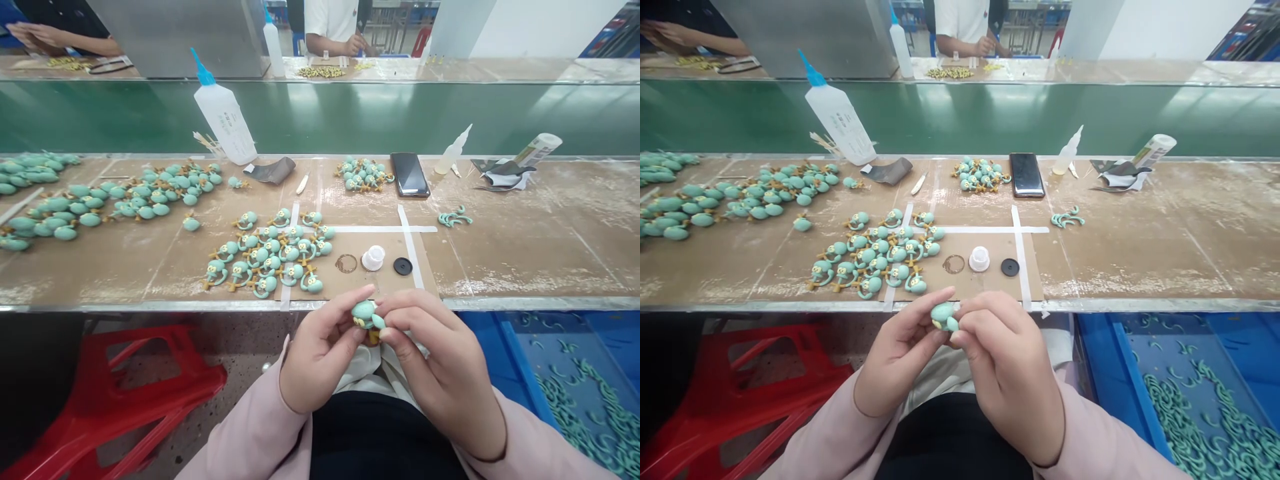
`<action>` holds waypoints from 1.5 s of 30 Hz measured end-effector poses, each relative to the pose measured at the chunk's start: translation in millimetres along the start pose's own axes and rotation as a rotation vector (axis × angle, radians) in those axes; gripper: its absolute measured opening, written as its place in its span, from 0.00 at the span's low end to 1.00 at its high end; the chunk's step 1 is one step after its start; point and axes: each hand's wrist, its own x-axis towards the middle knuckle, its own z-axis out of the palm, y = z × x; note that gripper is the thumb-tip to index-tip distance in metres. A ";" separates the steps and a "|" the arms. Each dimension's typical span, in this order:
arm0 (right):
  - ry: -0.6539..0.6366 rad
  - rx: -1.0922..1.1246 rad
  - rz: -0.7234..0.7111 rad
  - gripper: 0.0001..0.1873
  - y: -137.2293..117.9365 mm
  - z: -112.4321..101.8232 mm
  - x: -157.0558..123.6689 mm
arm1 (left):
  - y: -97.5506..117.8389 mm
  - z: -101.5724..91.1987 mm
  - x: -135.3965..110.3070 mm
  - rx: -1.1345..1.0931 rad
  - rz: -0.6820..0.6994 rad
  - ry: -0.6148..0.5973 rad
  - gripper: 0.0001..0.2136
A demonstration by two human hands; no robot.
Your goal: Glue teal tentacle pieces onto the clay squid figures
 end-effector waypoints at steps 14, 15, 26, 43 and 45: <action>0.312 -0.325 -0.177 0.08 -8.3 10.8 -6.3 | -3.2 11.8 -10.0 -0.294 0.077 -0.138 0.11; 0.351 -0.325 -0.163 0.13 -7.8 11.6 -5.0 | -2.0 13.3 -10.5 -0.306 0.101 -0.144 0.10; 0.217 -0.170 -0.070 0.24 -13.2 20.3 5.5 | 1.8 27.1 -12.6 -0.266 0.202 0.047 0.08; 0.278 -0.151 -0.077 0.22 -14.7 24.2 5.5 | -1.5 25.9 -11.7 -0.273 0.235 0.020 0.08; 0.269 -0.150 -0.080 0.22 -15.3 24.3 5.2 | -0.7 24.5 -12.0 -0.279 0.231 -0.012 0.08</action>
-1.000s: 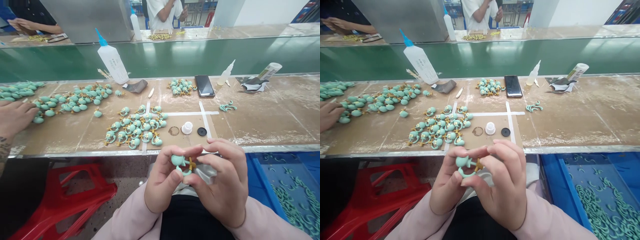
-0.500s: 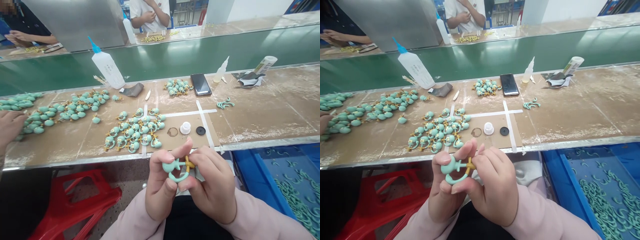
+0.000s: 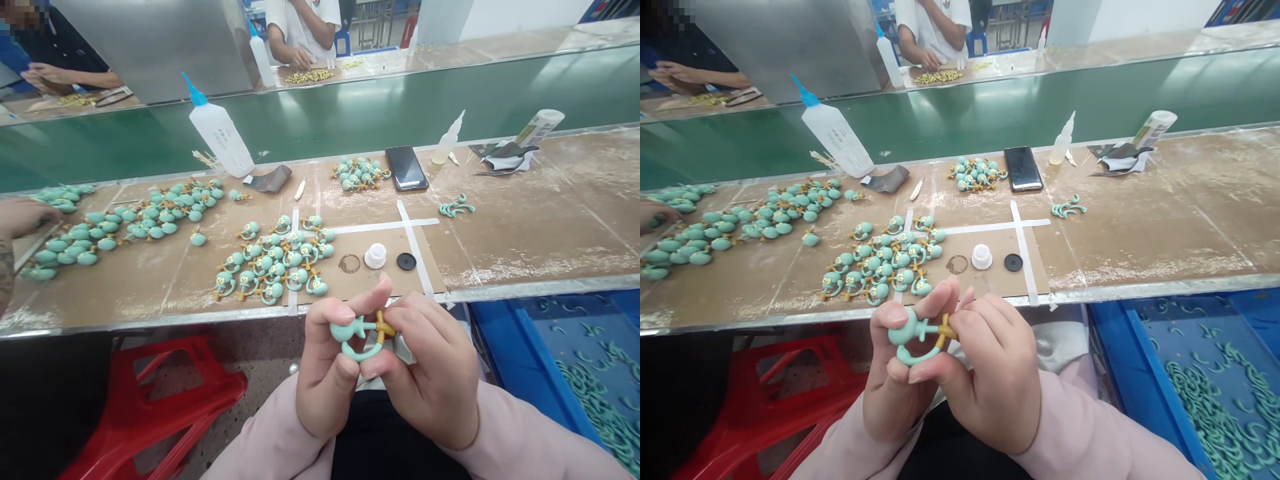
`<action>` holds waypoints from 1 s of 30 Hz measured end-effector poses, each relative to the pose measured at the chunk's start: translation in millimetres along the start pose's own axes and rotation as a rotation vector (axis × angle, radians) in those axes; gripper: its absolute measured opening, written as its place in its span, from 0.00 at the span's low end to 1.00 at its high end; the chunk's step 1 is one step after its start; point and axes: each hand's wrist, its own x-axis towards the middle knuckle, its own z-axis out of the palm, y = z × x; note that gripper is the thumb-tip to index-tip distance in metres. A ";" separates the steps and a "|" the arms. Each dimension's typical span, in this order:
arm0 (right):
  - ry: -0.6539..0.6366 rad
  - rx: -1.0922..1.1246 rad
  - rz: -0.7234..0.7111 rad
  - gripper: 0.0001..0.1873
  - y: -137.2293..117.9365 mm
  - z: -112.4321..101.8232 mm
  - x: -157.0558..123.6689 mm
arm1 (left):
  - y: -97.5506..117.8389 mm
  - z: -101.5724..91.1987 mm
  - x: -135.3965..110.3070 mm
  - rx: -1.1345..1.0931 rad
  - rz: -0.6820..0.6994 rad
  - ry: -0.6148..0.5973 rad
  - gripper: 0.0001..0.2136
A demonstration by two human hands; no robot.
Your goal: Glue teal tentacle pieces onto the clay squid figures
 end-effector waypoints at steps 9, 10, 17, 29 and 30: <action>0.020 -0.017 -0.009 0.22 -0.8 -0.1 -0.5 | -3.3 -6.6 -0.1 -0.035 0.070 -0.104 0.10; 0.025 -0.015 -0.012 0.22 -0.8 0.1 -0.2 | -3.6 -6.6 0.0 -0.043 0.068 -0.109 0.10; 0.012 0.005 -0.001 0.18 -1.4 -0.6 -0.8 | -3.4 -5.0 -0.1 -0.073 0.075 -0.114 0.10; -0.018 0.001 -0.023 0.20 -1.8 -0.6 6.1 | -7.3 -4.8 0.8 -0.061 0.114 -0.057 0.11; -0.010 0.002 -0.025 0.20 -1.7 -0.4 6.2 | -7.1 -4.6 0.6 -0.064 0.108 -0.056 0.11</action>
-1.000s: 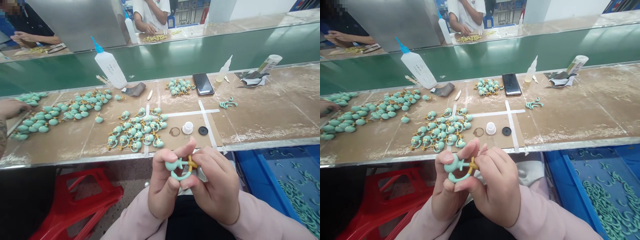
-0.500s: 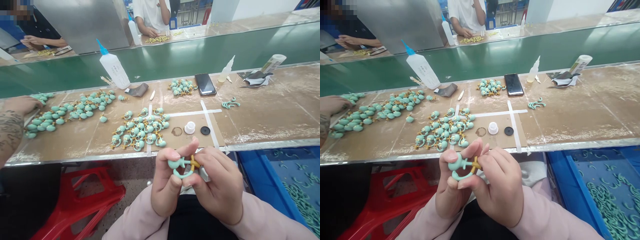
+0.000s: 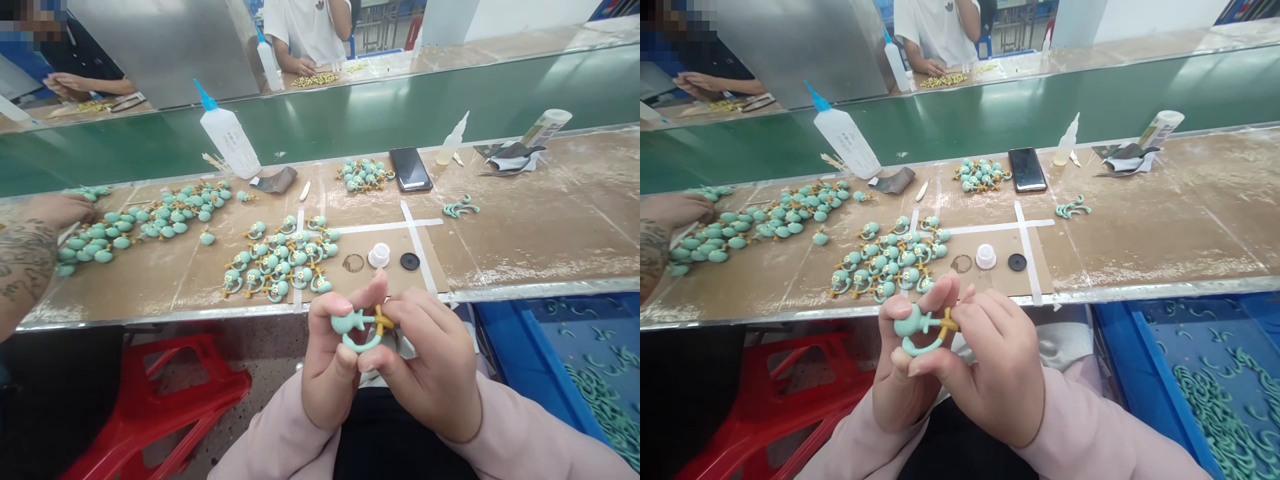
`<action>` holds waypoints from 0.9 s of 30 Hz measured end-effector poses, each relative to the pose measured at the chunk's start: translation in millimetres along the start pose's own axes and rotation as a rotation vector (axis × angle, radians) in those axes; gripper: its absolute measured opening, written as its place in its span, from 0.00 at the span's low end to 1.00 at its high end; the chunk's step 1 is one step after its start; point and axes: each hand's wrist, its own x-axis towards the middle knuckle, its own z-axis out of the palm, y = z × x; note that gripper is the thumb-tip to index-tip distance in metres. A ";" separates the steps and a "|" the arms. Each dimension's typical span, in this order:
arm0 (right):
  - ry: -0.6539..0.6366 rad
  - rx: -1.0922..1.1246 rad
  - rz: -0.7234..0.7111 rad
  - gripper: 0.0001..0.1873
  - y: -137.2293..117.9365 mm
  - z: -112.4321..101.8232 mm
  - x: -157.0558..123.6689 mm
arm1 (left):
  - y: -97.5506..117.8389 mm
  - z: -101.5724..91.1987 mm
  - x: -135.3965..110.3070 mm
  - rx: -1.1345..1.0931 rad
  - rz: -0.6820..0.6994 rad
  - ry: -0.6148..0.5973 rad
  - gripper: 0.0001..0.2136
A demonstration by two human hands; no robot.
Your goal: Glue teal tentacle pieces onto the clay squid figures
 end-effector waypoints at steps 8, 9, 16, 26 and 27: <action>0.062 0.013 0.003 0.22 0.8 -2.0 -5.6 | 3.6 5.4 1.5 -0.004 -0.044 -0.037 0.10; 0.064 0.014 -0.001 0.21 1.0 -2.2 -6.0 | 3.6 5.6 1.4 0.000 -0.046 -0.037 0.10; 0.072 0.016 -0.004 0.21 1.0 -2.5 -6.3 | 0.0 4.6 -1.1 0.010 -0.039 -0.041 0.10; 0.060 0.054 0.020 0.21 -0.4 -3.6 -9.5 | 3.0 3.2 -3.6 0.037 -0.032 -0.043 0.08; 0.061 0.051 0.020 0.20 -0.6 -3.4 -9.9 | 3.2 3.0 -3.9 0.037 -0.031 -0.045 0.08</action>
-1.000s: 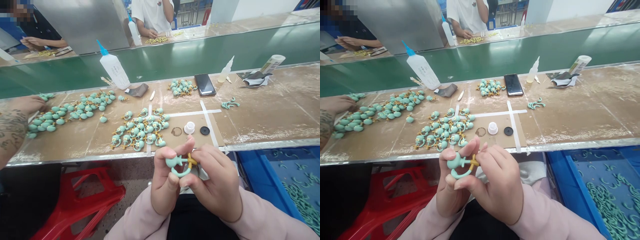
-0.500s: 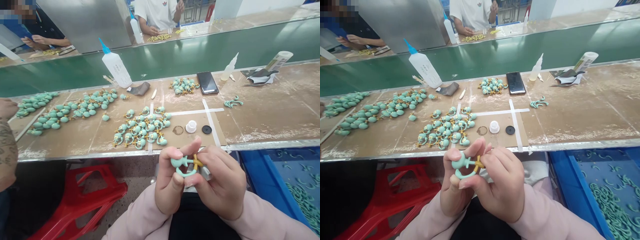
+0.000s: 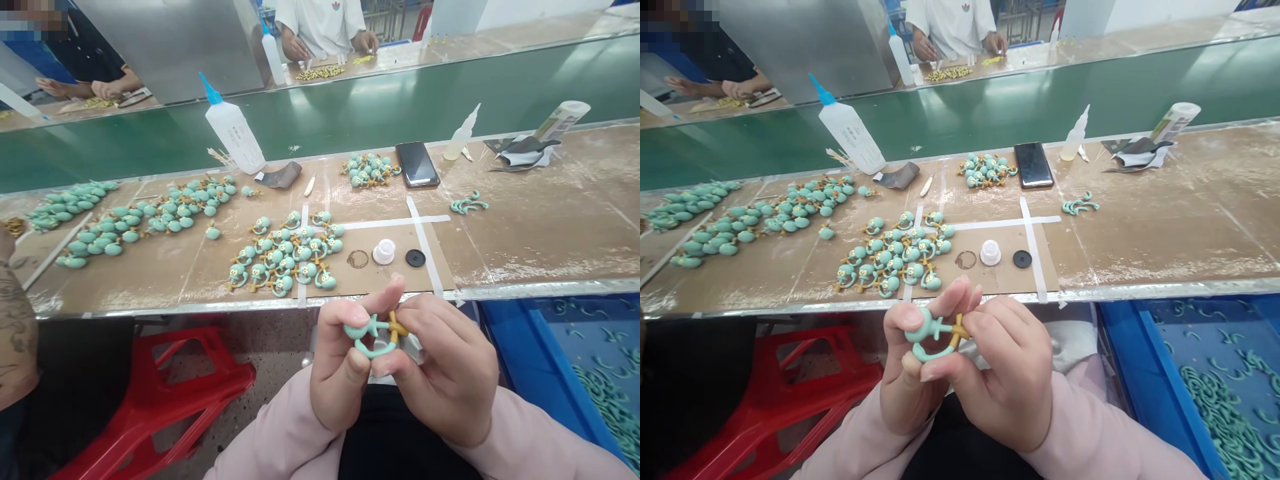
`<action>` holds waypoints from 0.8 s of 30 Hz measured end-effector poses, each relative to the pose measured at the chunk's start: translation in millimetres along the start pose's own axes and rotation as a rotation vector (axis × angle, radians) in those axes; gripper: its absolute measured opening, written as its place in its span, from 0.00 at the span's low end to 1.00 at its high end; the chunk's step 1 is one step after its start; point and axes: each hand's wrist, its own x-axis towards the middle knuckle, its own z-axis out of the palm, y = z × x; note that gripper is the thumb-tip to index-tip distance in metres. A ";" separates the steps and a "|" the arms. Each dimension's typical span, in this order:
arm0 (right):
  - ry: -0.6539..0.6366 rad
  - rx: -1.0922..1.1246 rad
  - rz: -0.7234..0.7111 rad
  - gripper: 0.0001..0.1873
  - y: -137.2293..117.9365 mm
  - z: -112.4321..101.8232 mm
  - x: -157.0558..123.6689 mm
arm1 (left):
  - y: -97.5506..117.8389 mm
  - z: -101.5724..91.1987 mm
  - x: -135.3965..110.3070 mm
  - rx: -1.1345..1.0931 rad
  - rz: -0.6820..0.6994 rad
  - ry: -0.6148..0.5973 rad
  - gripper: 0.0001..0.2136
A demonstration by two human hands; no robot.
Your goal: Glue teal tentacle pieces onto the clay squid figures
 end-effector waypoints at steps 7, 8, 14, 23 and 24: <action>0.010 -0.005 -0.005 0.20 -2.0 1.3 1.1 | 1.3 -0.7 -1.7 0.017 -0.011 0.001 0.09; 0.009 -0.010 -0.002 0.21 -2.2 1.4 1.3 | 1.4 -1.0 -1.9 0.018 -0.009 -0.003 0.09; 0.024 -0.003 -0.011 0.20 -0.9 1.9 -0.2 | 2.9 -3.7 -2.8 0.015 -0.006 -0.033 0.09; 0.004 0.031 0.011 0.15 -1.8 2.3 -4.2 | 4.9 -8.0 -2.9 0.059 -0.014 -0.047 0.08; 0.002 0.034 0.010 0.14 -1.9 2.7 -4.8 | 5.1 -9.0 -3.6 0.061 -0.013 -0.054 0.09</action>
